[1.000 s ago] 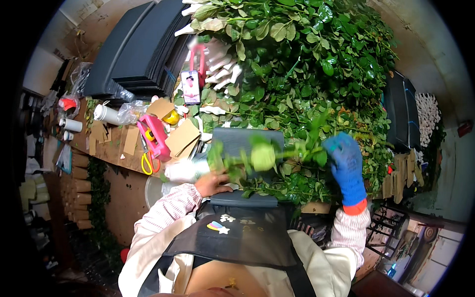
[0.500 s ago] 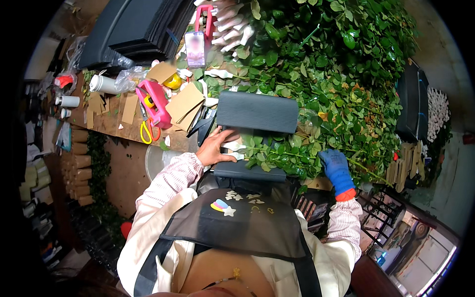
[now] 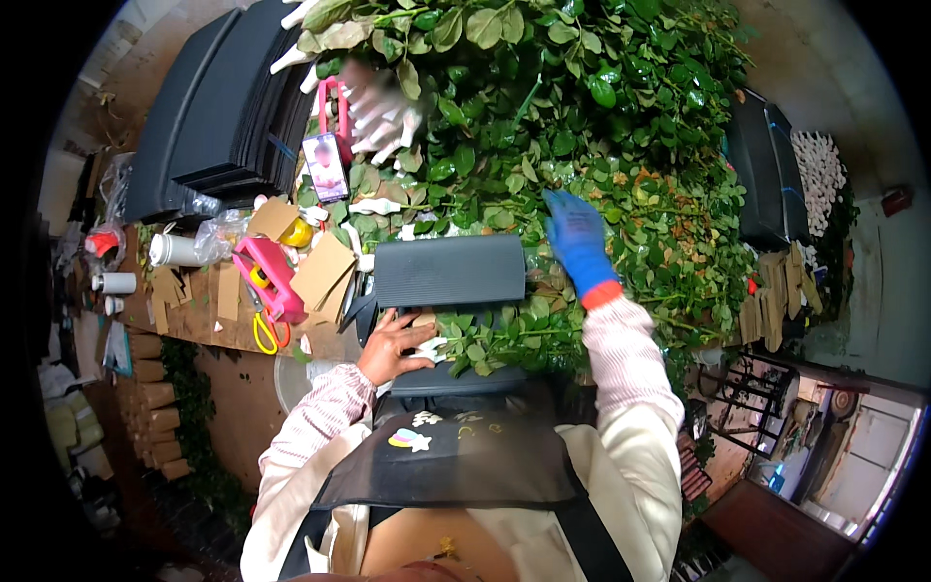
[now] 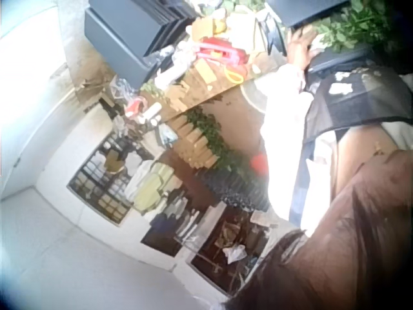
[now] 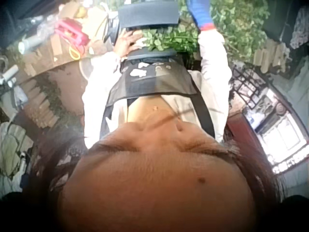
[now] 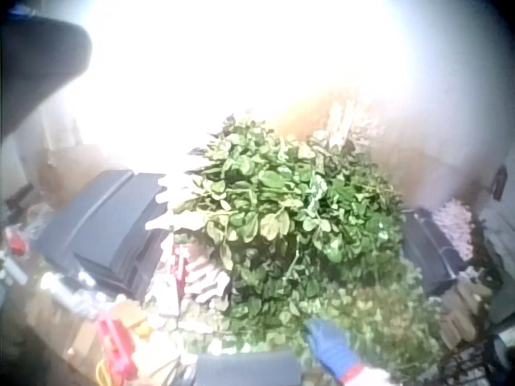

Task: The person arranges artificial flowers and greenery into a black rectangular container. They use shears to trim stems and place the cut pieces into the container, then close the lid and set the container aside.

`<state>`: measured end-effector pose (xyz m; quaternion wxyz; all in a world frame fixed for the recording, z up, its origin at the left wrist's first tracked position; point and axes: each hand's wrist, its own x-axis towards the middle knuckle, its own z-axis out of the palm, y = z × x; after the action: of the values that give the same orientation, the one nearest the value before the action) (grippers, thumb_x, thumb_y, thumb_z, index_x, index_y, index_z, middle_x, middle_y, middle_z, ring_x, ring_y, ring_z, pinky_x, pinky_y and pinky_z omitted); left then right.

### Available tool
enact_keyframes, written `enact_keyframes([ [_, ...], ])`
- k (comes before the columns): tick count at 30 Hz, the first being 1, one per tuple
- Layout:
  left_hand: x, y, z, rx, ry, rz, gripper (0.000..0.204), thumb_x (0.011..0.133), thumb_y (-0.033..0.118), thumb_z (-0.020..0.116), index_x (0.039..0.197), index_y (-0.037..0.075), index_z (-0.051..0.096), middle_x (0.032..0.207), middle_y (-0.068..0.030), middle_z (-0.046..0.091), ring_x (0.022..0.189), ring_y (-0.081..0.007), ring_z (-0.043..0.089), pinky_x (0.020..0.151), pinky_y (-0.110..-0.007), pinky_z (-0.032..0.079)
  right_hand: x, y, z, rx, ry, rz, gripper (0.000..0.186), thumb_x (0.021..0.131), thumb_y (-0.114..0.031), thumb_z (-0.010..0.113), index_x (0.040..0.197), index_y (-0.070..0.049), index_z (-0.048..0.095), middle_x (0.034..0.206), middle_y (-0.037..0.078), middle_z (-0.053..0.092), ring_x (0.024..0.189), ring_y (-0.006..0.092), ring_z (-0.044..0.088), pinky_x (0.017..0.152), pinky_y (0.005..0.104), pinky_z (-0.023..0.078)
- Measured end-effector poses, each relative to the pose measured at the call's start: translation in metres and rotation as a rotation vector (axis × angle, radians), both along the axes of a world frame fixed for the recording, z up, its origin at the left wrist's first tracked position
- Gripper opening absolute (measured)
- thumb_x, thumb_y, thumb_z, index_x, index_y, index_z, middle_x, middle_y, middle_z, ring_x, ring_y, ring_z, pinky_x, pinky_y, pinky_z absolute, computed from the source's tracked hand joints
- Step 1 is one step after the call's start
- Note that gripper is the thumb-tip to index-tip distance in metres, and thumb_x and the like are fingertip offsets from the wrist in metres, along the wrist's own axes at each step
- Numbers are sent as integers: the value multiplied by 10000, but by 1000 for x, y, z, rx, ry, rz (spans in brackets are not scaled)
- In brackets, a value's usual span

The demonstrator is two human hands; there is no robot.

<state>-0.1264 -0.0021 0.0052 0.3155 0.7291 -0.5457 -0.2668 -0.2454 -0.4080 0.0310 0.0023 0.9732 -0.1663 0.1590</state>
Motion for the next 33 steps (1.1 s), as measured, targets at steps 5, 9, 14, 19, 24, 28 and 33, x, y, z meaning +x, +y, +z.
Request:
enact_keyframes([
  [5,4,-6,4,-37,-97,-53,483,840,406,780,1239,141,719,1244,-34,716,1289,-292,579,1134,-592,330,35,-46,-73,189,385,-75,331,867,-232,681,1188,-153,663,1154,113,688,1067,327,653,921,431,513],
  [9,-1,0,-10,-51,-176,-10,348,924,327,698,1223,150,724,1225,-27,722,1266,-251,593,1128,-564,352,30,-31,18,324,-143,103,277,881,-132,686,1157,-147,703,1113,100,719,1023,316,670,931,409,518],
  [14,5,-8,-9,-109,-187,-12,303,941,305,675,1181,128,730,1199,-19,727,1211,-255,612,1144,-552,352,-39,12,161,163,-170,170,328,856,14,668,1164,-90,711,1122,141,695,1094,356,637,961,439,491],
  [19,28,-16,-23,-262,-17,-183,315,896,293,652,1122,85,723,1226,-129,695,1168,-349,616,918,-447,522,-110,50,173,244,81,248,347,772,31,671,1074,-137,705,1004,93,678,981,317,625,896,415,498],
  [24,16,-12,-35,-98,378,212,766,793,199,833,1417,11,429,1295,-224,622,1162,-343,641,989,-423,513,-149,49,76,140,313,48,249,785,-73,674,1012,-175,685,909,99,675,894,343,651,779,467,508],
  [28,12,-12,-13,-119,438,210,687,821,193,832,1416,70,510,1290,-196,634,1098,-297,679,916,-382,580,-157,50,22,101,421,-88,163,805,-146,673,957,-205,680,862,96,682,856,347,668,729,475,512],
  [33,8,-18,-15,-209,156,105,449,861,203,787,1283,92,679,1311,-185,640,1107,-327,676,927,-381,564,-171,44,-10,225,752,-235,339,807,-254,699,1145,-234,693,1020,116,719,956,329,689,821,465,544],
])
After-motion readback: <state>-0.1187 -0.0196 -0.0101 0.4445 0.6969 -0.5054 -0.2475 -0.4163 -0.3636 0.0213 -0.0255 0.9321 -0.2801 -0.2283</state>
